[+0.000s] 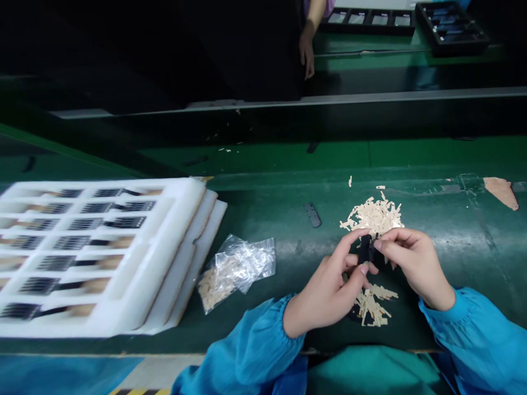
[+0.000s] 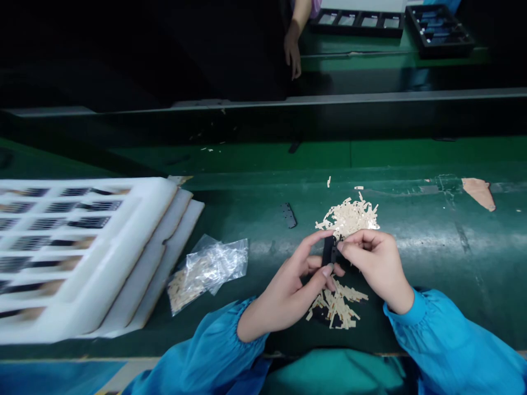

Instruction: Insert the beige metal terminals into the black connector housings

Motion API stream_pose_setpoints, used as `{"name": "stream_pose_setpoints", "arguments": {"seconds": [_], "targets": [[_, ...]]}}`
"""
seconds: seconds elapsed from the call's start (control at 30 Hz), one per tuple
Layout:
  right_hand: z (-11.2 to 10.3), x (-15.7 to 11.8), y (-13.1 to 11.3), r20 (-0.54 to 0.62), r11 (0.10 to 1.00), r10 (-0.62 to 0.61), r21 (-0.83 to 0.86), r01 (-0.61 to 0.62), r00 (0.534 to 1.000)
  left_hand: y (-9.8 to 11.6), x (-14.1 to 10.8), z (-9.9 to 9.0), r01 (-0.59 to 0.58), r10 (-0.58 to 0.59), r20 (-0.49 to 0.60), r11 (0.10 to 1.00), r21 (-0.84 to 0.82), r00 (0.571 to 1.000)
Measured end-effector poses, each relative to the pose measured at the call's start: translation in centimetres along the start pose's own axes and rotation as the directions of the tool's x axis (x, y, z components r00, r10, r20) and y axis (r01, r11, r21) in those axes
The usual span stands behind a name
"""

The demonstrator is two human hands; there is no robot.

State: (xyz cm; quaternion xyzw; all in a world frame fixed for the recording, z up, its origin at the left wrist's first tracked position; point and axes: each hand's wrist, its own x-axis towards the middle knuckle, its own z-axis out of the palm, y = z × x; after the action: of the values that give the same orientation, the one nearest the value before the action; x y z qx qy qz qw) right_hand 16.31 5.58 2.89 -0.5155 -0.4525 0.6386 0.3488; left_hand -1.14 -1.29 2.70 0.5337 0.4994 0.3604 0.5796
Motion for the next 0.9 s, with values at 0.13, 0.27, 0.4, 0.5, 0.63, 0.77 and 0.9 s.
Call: {"name": "stream_pose_setpoints", "arguments": {"seconds": [0.13,0.27,0.4,0.5,0.63,0.77,0.9], "targets": [[0.07,0.00,0.00,0.006,1.000,-0.009,0.022,0.009,1.000,-0.27,-0.05,0.08,-0.008,0.008,0.000,1.000,0.005,1.000],[0.15,-0.02,0.07,0.020,1.000,-0.017,0.020,0.017,1.000,-0.31,0.04,0.10,-0.015,0.015,-0.004,1.000,0.008,1.000],[0.04,-0.04,0.33,0.006,1.000,0.001,-0.001,-0.001,1.000,-0.22,0.09,0.06,-0.010,0.010,-0.002,1.000,0.021,1.000],[0.04,-0.03,0.37,-0.010,1.000,0.015,-0.019,-0.015,1.000,-0.30,-0.02,0.09,-0.019,0.019,0.006,1.000,0.022,1.000],[0.14,0.03,0.14,-0.016,0.999,0.019,-0.028,-0.020,1.000,-0.48,-0.12,0.14,-0.019,0.019,0.011,1.000,0.007,1.000],[0.14,0.05,-0.07,0.008,0.999,0.028,-0.016,-0.028,1.000,-0.45,-0.08,0.13,-0.006,0.006,0.012,1.000,-0.018,1.000],[0.14,0.06,-0.17,0.040,0.999,0.048,-0.012,-0.047,0.998,-0.14,-0.07,0.15,0.017,-0.016,0.016,0.999,-0.044,1.000]]}}
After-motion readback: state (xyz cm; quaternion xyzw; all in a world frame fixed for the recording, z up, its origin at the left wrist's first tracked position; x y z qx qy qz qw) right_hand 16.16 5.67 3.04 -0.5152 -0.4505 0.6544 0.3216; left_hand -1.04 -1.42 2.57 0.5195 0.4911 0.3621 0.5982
